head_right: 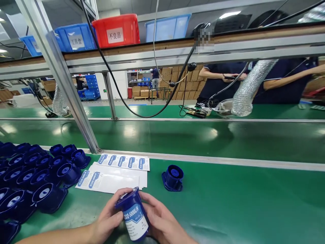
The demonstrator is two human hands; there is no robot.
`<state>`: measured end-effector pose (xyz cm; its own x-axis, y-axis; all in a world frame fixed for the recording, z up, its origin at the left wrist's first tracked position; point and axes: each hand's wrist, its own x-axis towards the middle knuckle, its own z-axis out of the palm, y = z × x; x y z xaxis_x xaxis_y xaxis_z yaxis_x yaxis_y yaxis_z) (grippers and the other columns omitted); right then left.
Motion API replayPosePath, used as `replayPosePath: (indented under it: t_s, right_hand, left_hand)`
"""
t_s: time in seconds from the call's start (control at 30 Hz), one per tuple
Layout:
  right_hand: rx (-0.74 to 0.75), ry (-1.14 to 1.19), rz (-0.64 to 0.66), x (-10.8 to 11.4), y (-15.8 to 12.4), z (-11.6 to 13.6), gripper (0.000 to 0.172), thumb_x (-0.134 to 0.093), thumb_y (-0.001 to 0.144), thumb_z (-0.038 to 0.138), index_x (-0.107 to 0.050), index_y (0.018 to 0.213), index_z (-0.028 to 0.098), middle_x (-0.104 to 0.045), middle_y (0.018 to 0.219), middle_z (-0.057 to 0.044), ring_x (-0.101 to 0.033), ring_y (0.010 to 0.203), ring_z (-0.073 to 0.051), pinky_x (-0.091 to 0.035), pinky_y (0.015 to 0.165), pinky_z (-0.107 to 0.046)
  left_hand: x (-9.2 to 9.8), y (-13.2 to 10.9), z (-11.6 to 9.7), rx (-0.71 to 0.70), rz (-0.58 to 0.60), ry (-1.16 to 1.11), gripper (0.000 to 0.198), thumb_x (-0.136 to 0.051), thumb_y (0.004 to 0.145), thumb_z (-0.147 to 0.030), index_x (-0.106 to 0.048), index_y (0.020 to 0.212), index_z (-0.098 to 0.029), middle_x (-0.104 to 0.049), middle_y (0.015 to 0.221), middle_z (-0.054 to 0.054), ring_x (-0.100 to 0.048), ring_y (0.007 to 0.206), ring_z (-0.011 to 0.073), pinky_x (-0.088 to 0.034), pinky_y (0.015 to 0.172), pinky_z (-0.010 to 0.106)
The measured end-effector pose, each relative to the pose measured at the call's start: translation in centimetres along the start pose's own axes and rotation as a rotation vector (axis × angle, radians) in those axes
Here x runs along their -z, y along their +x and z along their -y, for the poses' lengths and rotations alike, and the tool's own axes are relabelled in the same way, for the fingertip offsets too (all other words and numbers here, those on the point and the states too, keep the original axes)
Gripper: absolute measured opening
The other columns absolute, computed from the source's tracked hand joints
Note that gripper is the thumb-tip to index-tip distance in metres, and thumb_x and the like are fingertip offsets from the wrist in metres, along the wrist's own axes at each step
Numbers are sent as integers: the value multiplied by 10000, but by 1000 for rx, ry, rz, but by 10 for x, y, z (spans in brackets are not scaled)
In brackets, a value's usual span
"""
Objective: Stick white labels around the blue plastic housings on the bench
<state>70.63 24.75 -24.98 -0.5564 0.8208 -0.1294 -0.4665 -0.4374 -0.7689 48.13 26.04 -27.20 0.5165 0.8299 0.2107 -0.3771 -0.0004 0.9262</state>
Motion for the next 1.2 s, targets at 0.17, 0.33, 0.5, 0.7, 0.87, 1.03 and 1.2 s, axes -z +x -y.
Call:
replayPosePath:
  t_s: [0.17, 0.33, 0.5, 0.7, 0.87, 1.03, 1.2]
  right_hand:
    - [38, -25, -18, -8, 3, 1, 477, -910, 770, 459, -725, 1166, 267, -806, 1114, -72, -770, 993, -234, -550, 902, -332]
    - [82, -126, -149, 1, 1, -4, 467, -960, 724, 430, -806, 1130, 256, -826, 1089, -74, -759, 1043, -232, -550, 953, -331]
    - [44, -197, -147, 5, -1, -7, 554, -881, 782, 574, -801, 1244, 277, -824, 1154, -104, -748, 1101, -299, -535, 1074, -462]
    - [69, -309, -110, 2, 1, -10, 479, -879, 808, 511, -798, 1242, 326, -823, 1163, -71, -732, 1134, -311, -530, 1110, -478]
    - [127, -400, -189, 4, 4, -16, 473, -891, 782, 521, -822, 1201, 313, -804, 1189, -92, -712, 1186, -358, -563, 1086, -510]
    - [160, -471, -267, 9, 5, -27, 486, -916, 748, 514, -838, 1173, 293, -767, 1192, -109, -742, 1073, -332, -650, 955, -450]
    - [166, -469, -311, 5, 6, -32, 493, -917, 751, 511, -839, 1177, 276, -743, 1204, -113, -743, 1047, -312, -666, 920, -406]
  left_hand:
    - [3, -1, 4, -20, -43, 66, 553, -741, 917, -511, -616, 1388, -250, -671, 1307, 120, -629, 1163, 293, -463, 1030, 445]
    - [4, -1, 14, -12, -79, -28, 434, -788, 880, -484, -617, 1185, -227, -676, 1115, 61, -610, 971, 212, -455, 878, 349]
    - [0, 2, 9, -31, -33, -105, 398, -777, 880, -491, -599, 1109, -218, -650, 1156, 66, -606, 962, 209, -451, 861, 347]
    - [1, -2, 13, -49, -49, -101, 418, -781, 884, -489, -588, 1155, -236, -654, 1248, 79, -610, 1056, 235, -447, 920, 365]
    - [1, -2, 13, -46, -116, -13, 416, -765, 892, -504, -600, 1153, -224, -694, 1231, 96, -630, 1094, 274, -450, 959, 410]
    - [-5, 6, 4, -60, -152, 56, 365, -788, 895, -463, -587, 1096, -234, -700, 1324, 113, -636, 1230, 302, -425, 1077, 464]
    - [-7, 5, 5, -28, -197, 121, 396, -790, 895, -487, -562, 1099, -235, -627, 1421, 158, -628, 1262, 316, -421, 1111, 496]
